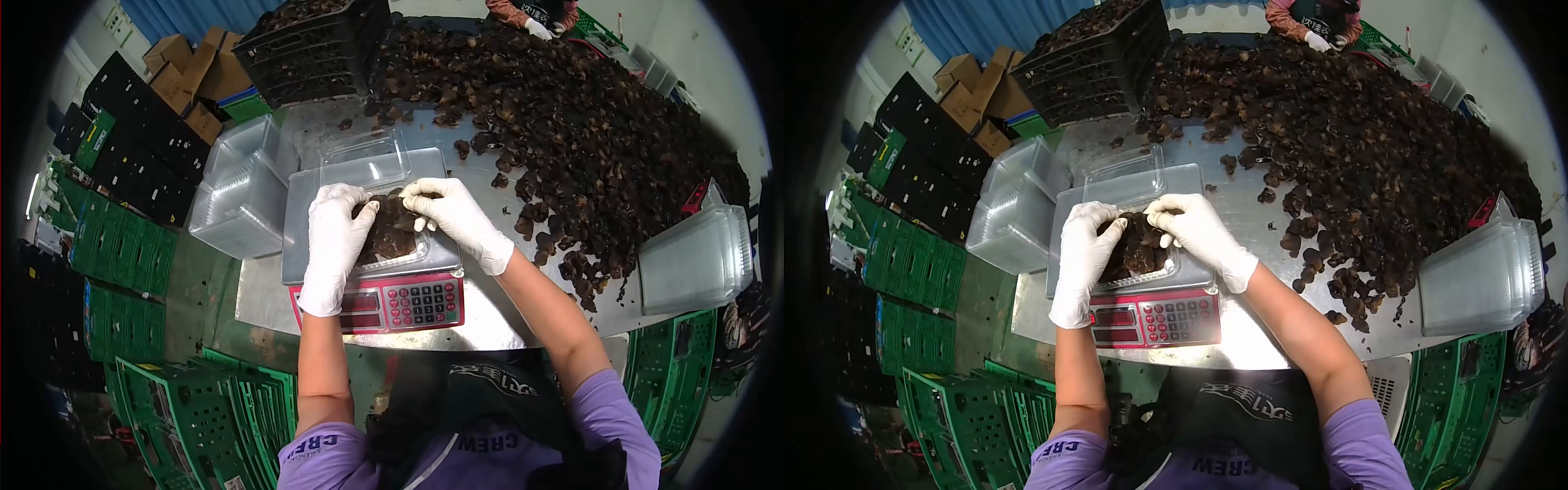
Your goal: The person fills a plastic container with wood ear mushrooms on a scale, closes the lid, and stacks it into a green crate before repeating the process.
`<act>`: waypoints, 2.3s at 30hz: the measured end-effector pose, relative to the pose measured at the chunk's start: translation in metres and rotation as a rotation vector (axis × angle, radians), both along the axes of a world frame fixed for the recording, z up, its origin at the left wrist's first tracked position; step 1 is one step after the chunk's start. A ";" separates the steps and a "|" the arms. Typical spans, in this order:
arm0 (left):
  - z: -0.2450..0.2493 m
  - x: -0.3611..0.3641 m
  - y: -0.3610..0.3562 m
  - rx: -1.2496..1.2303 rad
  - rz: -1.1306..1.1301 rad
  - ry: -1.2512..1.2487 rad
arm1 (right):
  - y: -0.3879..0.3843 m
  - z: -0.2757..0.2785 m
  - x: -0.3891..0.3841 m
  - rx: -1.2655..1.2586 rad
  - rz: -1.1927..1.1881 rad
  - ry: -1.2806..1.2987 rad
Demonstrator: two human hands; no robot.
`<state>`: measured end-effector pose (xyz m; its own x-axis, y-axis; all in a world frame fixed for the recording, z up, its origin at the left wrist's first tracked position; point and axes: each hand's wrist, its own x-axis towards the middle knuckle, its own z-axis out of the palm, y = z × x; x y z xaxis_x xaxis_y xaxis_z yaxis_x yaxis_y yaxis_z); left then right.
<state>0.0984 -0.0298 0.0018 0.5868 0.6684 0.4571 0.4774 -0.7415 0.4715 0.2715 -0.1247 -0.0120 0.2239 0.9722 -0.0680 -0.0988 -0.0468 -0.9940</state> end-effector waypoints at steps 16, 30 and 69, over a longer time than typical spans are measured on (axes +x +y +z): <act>0.001 -0.066 -0.014 -0.151 0.263 -0.374 | -0.035 0.003 0.020 0.034 -0.181 0.023; -0.018 -0.071 -0.025 -0.245 0.289 -0.434 | -0.005 0.028 -0.025 0.355 -0.190 -0.623; -0.026 0.011 -0.142 -0.322 -0.313 -0.239 | -0.261 -0.092 0.081 -0.088 -0.942 -1.030</act>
<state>0.1092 -0.1719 -0.0242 0.6856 0.6061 0.4033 0.1060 -0.6311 0.7684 0.3527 -0.3859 -0.1035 0.7683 0.4317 0.4726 0.6365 -0.4370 -0.6355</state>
